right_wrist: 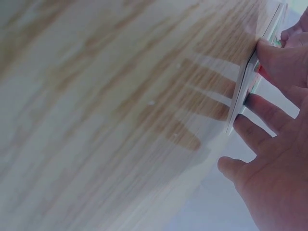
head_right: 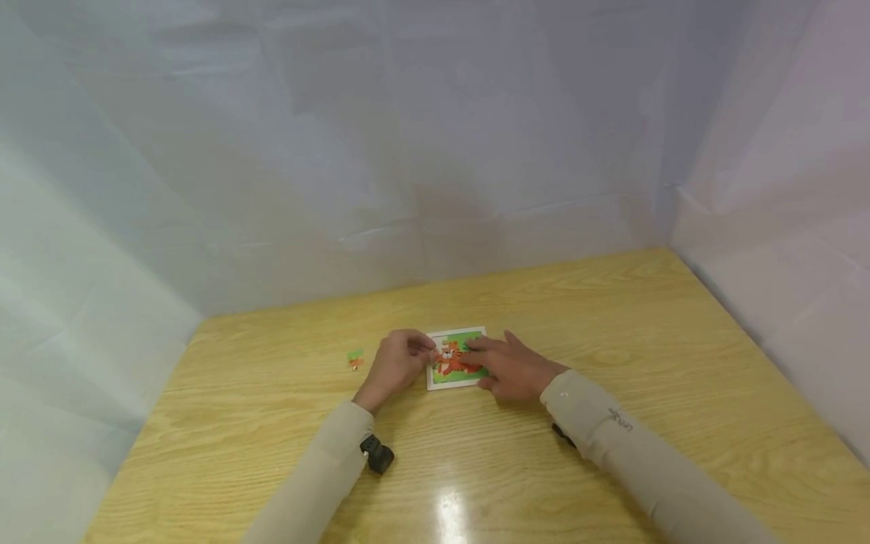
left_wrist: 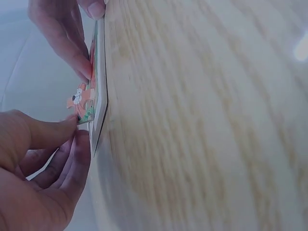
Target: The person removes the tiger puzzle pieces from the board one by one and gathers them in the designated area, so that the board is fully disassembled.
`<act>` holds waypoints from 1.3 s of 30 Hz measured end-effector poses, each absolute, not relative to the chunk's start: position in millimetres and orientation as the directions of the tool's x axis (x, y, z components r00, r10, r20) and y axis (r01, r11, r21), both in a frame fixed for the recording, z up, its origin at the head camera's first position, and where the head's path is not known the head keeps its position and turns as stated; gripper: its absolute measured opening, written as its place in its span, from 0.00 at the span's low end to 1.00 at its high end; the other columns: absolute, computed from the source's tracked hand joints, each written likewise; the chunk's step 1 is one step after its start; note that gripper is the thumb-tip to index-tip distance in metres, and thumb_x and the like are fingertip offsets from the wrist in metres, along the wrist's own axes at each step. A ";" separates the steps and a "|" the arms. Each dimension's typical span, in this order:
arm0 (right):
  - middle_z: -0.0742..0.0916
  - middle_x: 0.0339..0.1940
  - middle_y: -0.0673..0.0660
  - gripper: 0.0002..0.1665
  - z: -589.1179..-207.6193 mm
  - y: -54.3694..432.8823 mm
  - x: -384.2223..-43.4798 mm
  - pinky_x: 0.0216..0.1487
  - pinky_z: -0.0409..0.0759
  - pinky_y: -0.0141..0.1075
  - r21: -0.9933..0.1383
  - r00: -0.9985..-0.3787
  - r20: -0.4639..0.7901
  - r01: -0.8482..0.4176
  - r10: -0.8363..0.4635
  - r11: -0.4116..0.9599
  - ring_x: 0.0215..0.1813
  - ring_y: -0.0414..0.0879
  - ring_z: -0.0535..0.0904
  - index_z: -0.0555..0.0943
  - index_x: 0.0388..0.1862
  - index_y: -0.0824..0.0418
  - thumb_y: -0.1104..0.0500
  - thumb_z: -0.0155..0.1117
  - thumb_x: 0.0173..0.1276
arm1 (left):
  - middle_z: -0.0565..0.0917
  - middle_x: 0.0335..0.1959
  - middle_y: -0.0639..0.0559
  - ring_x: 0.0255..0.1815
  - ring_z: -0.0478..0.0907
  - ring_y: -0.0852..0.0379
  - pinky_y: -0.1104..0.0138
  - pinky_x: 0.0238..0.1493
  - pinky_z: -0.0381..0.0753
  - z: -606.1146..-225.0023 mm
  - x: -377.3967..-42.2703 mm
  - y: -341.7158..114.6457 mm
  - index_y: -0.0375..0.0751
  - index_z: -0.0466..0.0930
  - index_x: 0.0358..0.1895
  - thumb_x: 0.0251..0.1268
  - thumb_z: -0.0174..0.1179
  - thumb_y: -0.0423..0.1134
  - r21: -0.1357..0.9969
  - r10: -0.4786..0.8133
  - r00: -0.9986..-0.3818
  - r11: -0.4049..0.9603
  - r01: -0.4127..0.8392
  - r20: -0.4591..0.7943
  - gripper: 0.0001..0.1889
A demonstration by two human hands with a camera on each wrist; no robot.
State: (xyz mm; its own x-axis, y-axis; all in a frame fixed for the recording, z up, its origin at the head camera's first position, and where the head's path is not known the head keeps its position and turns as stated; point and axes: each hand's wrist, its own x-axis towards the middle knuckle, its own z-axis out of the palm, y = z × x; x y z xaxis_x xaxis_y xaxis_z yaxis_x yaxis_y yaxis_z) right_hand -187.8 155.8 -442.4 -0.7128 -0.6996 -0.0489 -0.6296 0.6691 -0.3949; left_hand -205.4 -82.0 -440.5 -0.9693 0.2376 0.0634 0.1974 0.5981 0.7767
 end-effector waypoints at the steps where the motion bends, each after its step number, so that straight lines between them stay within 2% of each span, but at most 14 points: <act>1: 0.68 0.77 0.65 0.32 -442.6 155.9 -187.9 0.71 0.48 0.72 -0.395 -0.713 -0.047 -0.630 -0.699 0.669 0.78 0.61 0.60 0.70 0.75 0.59 0.60 0.64 0.74 | 0.86 0.32 0.46 0.32 0.82 0.57 0.64 0.35 0.83 -440.6 -205.4 -82.0 0.35 0.87 0.37 0.63 0.67 0.25 0.783 0.235 -0.970 0.591 0.196 0.065 0.03; 13: 0.69 0.77 0.64 0.32 -443.8 156.4 -188.3 0.71 0.46 0.73 -0.411 -0.711 -0.051 -0.625 -0.701 0.664 0.78 0.61 0.61 0.70 0.76 0.58 0.62 0.63 0.74 | 0.86 0.34 0.47 0.34 0.83 0.55 0.65 0.34 0.84 -439.8 -199.5 -91.0 0.35 0.86 0.39 0.66 0.65 0.28 0.846 0.180 -0.983 0.522 0.109 0.015 0.02; 20: 0.68 0.77 0.64 0.32 -444.9 157.5 -187.3 0.72 0.45 0.72 -0.415 -0.718 -0.052 -0.617 -0.694 0.669 0.78 0.61 0.60 0.70 0.76 0.57 0.62 0.63 0.75 | 0.86 0.34 0.46 0.34 0.84 0.53 0.64 0.34 0.85 -437.7 -196.1 -112.6 0.33 0.86 0.41 0.68 0.64 0.26 0.861 0.110 -0.993 0.502 0.083 0.032 0.03; 29: 0.69 0.77 0.63 0.31 -448.0 158.8 -188.2 0.72 0.46 0.71 -0.412 -0.719 -0.040 -0.620 -0.693 0.667 0.78 0.60 0.61 0.71 0.75 0.57 0.61 0.63 0.75 | 0.86 0.35 0.43 0.35 0.84 0.50 0.59 0.38 0.87 -436.5 -189.7 -146.6 0.31 0.86 0.40 0.66 0.65 0.25 0.881 0.020 -0.999 0.471 0.037 0.031 0.03; 39: 0.69 0.77 0.63 0.30 -447.4 159.0 -187.2 0.72 0.47 0.71 -0.407 -0.716 -0.029 -0.629 -0.697 0.663 0.78 0.60 0.61 0.71 0.75 0.58 0.61 0.62 0.75 | 0.86 0.35 0.40 0.34 0.85 0.49 0.61 0.36 0.87 -438.6 -184.5 -176.6 0.29 0.86 0.41 0.66 0.66 0.26 0.893 -0.051 -0.999 0.450 -0.029 -0.006 0.04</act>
State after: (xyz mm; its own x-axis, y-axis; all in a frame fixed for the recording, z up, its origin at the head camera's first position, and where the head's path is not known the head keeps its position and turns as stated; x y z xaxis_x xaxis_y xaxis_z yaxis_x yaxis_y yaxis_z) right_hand -187.2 159.0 -447.4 -0.7164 -0.6971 -0.0291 -0.6286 0.6629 -0.4066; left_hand -184.5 -176.6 -438.6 -0.9987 -0.0510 -0.0063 -0.0286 0.4498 0.8927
